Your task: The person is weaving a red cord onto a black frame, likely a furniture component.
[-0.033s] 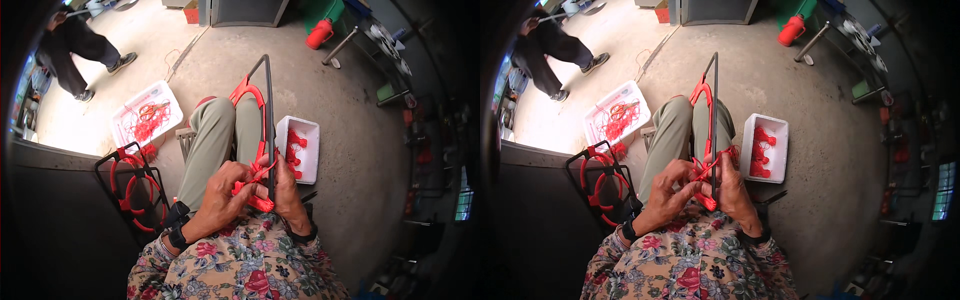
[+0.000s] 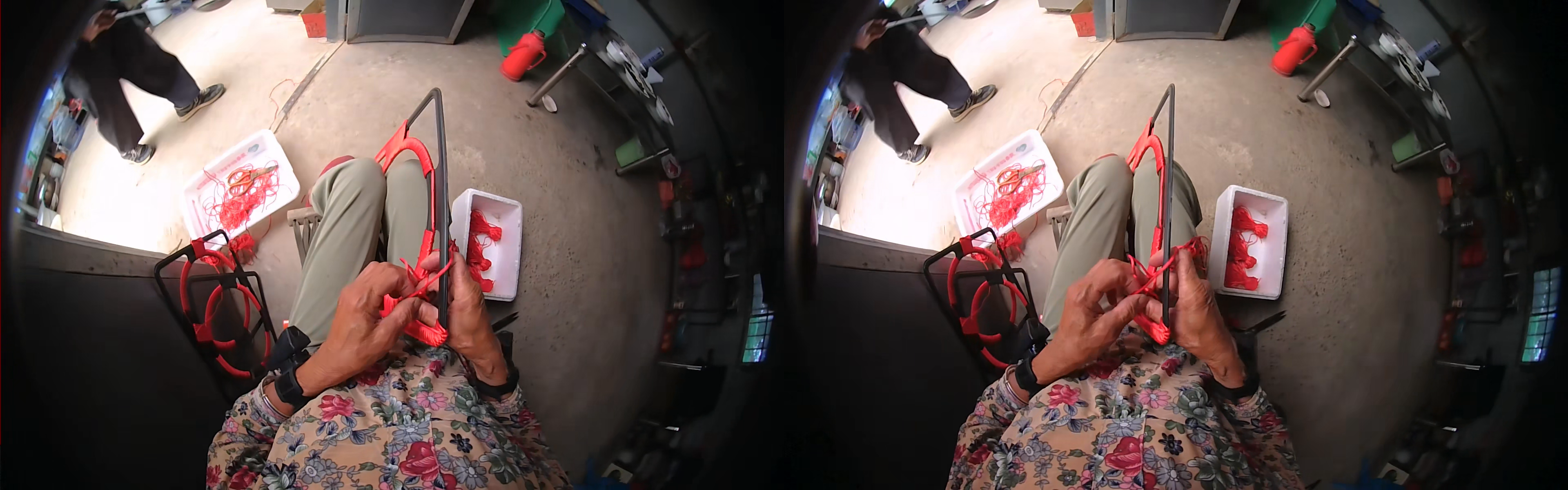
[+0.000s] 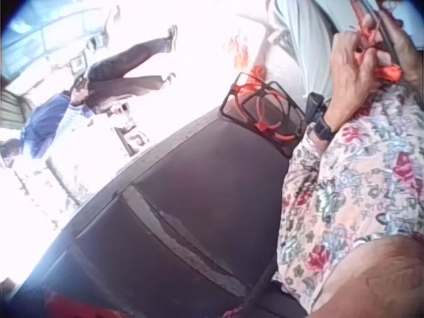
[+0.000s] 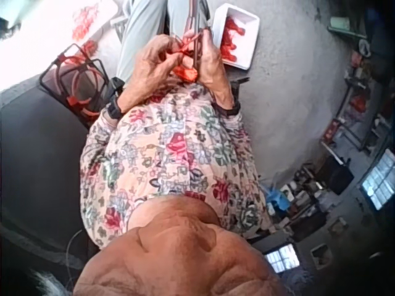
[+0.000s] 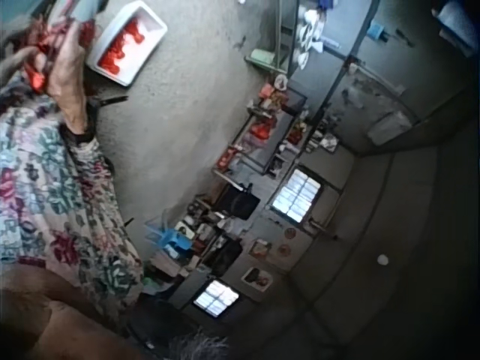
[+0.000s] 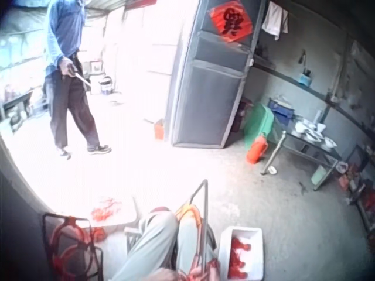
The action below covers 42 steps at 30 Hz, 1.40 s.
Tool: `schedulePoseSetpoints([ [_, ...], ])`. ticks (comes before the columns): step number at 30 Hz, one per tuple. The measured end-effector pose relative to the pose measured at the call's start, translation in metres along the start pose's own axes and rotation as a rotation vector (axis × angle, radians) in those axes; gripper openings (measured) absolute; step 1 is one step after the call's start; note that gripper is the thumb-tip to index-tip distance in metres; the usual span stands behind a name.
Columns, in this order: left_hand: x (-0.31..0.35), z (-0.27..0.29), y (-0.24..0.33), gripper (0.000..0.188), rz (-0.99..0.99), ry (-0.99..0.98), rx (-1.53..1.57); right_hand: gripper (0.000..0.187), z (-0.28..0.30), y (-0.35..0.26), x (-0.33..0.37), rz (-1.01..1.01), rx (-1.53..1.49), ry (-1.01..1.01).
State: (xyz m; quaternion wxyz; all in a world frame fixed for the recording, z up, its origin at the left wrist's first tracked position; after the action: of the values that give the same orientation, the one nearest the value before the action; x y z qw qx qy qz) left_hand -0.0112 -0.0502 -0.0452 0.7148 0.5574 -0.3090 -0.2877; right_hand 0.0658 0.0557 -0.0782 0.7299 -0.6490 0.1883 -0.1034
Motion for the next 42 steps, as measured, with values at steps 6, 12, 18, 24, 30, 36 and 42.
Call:
schedulePoseSetpoints([
  [6,-0.002,-0.002,0.011,0.009,-0.025,0.05,-0.195,0.043,0.003,0.026,0.006,-0.086,0.014,-0.071],
  [12,-0.004,-0.007,-0.029,0.007,0.214,-0.019,0.258,0.043,-0.002,0.004,0.003,-0.153,-0.002,-0.126],
  [18,-0.001,-0.005,-0.043,0.011,0.451,-0.056,0.833,0.031,0.037,-0.014,0.007,-0.029,0.002,-0.041],
  [24,0.001,-0.002,-0.026,0.009,0.305,-0.047,0.883,0.023,0.035,-0.094,-0.007,0.247,0.537,-0.072],
  [30,0.008,-0.003,0.022,0.009,-0.087,-0.041,0.431,0.021,0.009,-0.099,-0.013,0.373,0.709,-0.44],
  [36,-0.003,-0.009,-0.008,0.008,0.188,-0.127,0.921,0.019,0.059,-0.131,0.002,0.456,0.234,-0.147],
  [42,0.005,-0.058,-0.022,0.01,0.366,-0.366,0.775,0.017,0.115,-0.18,0.042,0.584,0.046,0.172],
])
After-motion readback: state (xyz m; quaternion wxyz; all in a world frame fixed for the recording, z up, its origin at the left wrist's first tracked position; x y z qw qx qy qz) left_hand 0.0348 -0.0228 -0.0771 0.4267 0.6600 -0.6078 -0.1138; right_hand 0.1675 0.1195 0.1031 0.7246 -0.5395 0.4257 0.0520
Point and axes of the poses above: each hand's wrist, its own x-axis away from the middle knuckle, its own z-axis out of the back of the hand, y = z × x, the point moved 8 cm from there along -x, towards the middle knuckle, and after that the axes turned 14 degrees about z, right-handed, at the moved point
